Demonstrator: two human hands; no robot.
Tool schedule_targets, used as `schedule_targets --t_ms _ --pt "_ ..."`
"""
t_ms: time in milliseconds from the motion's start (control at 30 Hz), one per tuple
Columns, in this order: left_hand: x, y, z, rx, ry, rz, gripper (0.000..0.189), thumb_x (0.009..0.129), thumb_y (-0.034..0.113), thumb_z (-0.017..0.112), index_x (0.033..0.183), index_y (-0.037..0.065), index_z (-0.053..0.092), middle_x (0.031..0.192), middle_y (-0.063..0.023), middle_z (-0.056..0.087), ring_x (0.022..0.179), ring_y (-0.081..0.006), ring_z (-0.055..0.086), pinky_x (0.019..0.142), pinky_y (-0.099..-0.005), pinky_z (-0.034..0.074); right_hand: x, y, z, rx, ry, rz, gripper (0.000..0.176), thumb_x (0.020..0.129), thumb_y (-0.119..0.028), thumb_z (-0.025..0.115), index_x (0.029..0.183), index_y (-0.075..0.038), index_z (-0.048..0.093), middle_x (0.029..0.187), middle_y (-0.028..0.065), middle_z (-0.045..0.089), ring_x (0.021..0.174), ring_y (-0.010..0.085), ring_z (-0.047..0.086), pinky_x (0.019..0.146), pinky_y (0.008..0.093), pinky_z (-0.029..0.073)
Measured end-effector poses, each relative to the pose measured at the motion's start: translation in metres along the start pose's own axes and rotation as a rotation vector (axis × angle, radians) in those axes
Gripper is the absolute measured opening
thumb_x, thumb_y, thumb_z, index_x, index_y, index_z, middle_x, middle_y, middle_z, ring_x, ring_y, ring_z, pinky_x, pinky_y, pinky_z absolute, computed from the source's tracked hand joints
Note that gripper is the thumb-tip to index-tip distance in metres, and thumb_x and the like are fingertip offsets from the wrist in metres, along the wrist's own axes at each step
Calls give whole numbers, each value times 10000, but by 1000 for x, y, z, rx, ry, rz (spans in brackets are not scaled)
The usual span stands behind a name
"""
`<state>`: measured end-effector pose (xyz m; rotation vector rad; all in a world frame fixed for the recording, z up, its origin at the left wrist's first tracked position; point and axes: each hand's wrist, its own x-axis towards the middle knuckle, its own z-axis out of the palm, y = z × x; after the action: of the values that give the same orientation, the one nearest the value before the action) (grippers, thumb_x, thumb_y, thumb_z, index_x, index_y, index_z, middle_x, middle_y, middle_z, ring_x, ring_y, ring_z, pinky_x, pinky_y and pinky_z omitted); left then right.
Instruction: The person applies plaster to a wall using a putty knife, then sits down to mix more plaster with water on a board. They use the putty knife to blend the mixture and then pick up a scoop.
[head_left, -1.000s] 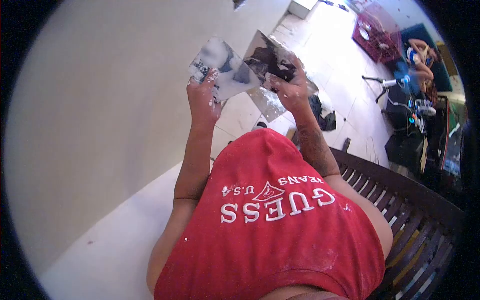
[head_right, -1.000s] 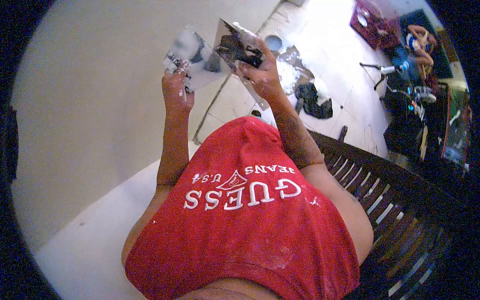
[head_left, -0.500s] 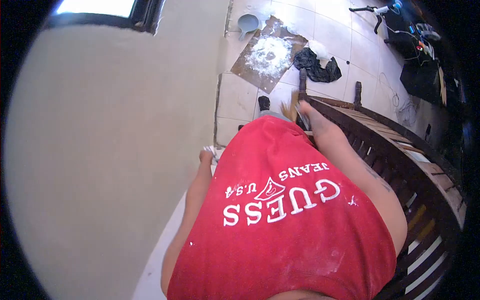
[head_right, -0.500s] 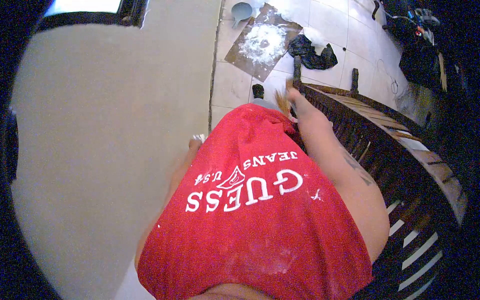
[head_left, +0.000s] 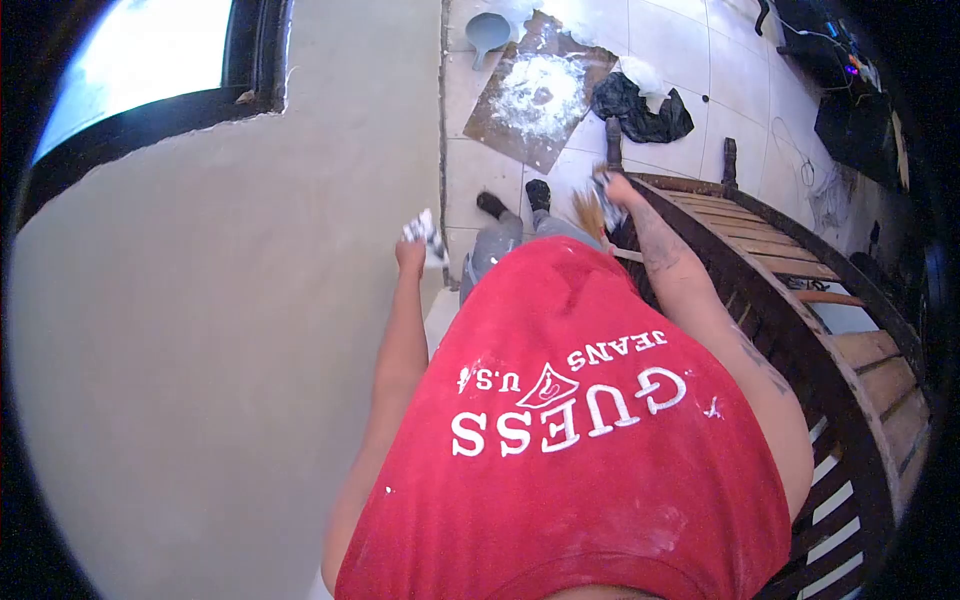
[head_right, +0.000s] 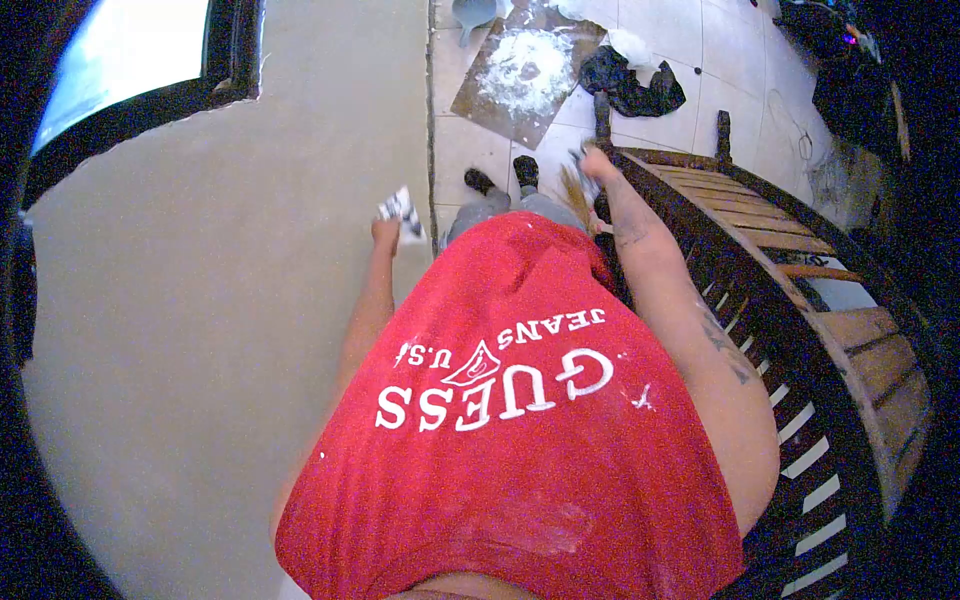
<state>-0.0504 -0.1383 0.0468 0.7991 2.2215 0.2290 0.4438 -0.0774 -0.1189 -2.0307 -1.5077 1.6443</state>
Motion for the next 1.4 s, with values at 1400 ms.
schedule_targets --t_ms 1400 --pt "-19 150 128 -1079 -1035 -356 272 814 -31 543 1083 1 553 958 -51 617 828 -152 603 723 -312 500 -31 -257 -21 1157 -294 226 464 728 31 579 1181 15 478 1059 94 604 943 202 593 870 340 464"
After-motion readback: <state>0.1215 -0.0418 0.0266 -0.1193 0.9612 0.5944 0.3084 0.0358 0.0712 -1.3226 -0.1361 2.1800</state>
